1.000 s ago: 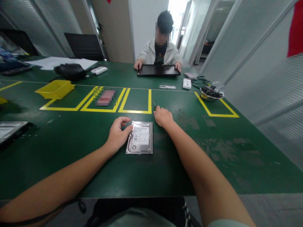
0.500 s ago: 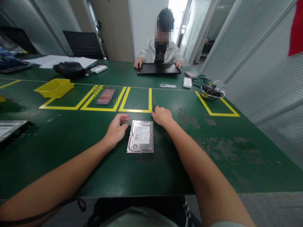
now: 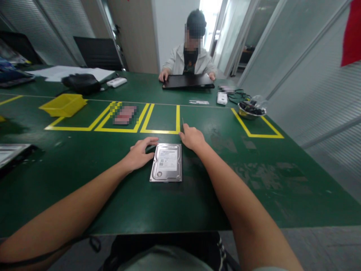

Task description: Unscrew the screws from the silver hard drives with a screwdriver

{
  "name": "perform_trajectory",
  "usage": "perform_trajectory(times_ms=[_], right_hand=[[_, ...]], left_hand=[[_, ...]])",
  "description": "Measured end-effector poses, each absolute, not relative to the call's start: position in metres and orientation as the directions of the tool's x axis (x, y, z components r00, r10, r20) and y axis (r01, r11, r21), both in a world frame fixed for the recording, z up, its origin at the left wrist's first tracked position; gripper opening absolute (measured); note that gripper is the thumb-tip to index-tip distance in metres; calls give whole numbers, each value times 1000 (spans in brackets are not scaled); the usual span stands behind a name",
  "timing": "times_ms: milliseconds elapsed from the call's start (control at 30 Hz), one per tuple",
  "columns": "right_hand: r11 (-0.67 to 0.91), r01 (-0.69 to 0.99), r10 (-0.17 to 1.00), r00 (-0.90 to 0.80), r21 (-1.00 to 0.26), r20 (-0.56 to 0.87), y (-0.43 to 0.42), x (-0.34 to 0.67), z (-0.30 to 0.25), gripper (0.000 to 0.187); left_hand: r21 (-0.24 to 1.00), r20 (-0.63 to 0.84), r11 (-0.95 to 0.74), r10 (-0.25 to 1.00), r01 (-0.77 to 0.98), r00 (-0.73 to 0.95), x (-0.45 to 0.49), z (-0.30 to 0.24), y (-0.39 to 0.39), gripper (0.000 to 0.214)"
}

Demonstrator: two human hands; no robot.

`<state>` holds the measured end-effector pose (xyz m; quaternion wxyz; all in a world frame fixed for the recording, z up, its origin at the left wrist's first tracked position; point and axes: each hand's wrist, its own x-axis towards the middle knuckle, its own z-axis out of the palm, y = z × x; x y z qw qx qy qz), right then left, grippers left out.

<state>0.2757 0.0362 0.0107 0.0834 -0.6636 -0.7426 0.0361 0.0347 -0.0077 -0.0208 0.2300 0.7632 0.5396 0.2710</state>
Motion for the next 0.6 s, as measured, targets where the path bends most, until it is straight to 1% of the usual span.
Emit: perform_trajectory(times_ms=[67, 167, 267, 333, 433, 600], right_hand=[[109, 974, 989, -86, -197, 122, 29, 272, 14, 44], [103, 962, 974, -46, -254, 220, 13, 264, 22, 51], [138, 945, 962, -57, -297, 266, -8, 255, 31, 58], [186, 926, 961, -102, -329, 256, -24, 249, 37, 65], [251, 912, 960, -190, -324, 207, -49, 243, 42, 76], [299, 894, 954, -274, -333, 122, -83, 236, 39, 95]], left_hand=[[639, 161, -319, 945, 700, 284, 33, -22, -6, 59], [635, 204, -379, 923, 673, 327, 29, -23, -3, 66], [637, 220, -424, 901, 644, 374, 25, -24, 0, 70], [659, 206, -433, 891, 615, 406, 22, -23, 2, 73], [722, 201, -432, 878, 540, 433, 19, -21, 4, 78], [777, 165, -409, 866, 478, 473, 15, -20, 5, 88]])
